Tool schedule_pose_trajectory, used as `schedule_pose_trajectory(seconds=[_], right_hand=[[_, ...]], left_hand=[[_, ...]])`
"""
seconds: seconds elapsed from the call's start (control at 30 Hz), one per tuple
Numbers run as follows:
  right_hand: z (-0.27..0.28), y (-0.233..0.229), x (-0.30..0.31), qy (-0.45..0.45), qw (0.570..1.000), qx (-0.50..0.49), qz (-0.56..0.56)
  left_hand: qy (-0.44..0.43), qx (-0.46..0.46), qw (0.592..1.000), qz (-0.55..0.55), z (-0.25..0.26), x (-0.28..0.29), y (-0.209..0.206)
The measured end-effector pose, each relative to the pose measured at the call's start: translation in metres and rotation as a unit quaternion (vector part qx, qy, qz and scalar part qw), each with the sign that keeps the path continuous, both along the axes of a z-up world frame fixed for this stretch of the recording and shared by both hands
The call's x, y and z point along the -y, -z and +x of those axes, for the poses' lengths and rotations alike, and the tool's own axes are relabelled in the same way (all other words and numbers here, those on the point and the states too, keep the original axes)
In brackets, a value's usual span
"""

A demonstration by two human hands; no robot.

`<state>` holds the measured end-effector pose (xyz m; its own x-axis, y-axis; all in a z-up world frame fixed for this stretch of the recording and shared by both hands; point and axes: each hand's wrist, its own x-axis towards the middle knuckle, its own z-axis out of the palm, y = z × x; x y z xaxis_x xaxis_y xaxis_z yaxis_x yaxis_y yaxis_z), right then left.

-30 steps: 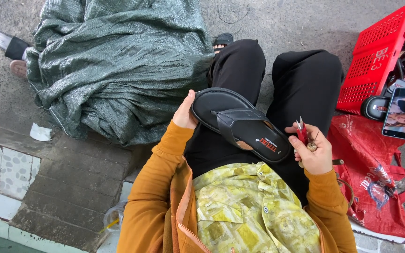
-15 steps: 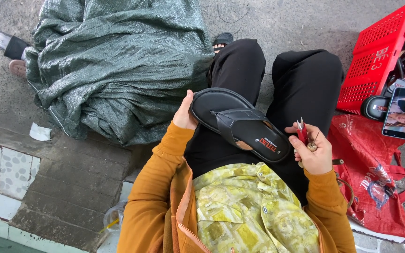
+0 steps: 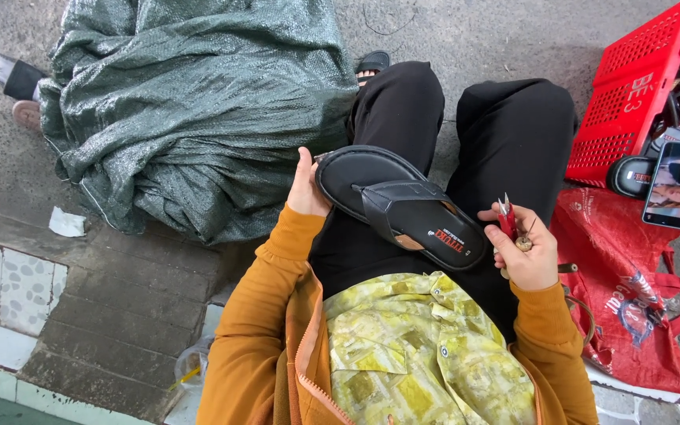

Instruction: Hand-sewing a sandal strap and then sorting various sandals into a red plastic basket

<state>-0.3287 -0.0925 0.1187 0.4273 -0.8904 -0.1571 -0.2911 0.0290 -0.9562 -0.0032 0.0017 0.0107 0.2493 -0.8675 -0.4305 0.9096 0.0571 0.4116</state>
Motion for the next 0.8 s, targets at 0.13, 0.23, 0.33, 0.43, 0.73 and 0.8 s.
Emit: schedule_pose_trajectory(seconds=[0.13,0.23,0.33,0.43,0.73,0.8], right_hand=[[-0.001,0.0,0.0,-0.002,1.0,0.001,0.0],[0.0,-0.001,0.0,0.0,1.0,0.006,0.001],[-0.001,0.0,0.0,-0.002,1.0,0.004,-0.002],[0.001,0.001,0.0,0.0,1.0,0.003,-0.005],[-0.001,0.0,0.005,0.032,0.997,0.06,0.038],[-0.004,0.0,0.008,0.026,0.992,0.096,0.074]], left_hand=[[-0.007,0.003,1.0,0.009,0.0,0.0,-0.006],[-0.011,0.0,1.0,0.015,-0.002,0.0,-0.014],[-0.018,-0.002,1.0,0.025,-0.002,0.001,-0.016],[-0.014,-0.007,1.0,0.027,0.0,0.002,-0.025],[0.027,-0.017,0.987,0.158,0.006,0.012,-0.037],[0.003,0.023,0.984,0.175,0.005,0.01,-0.037]])
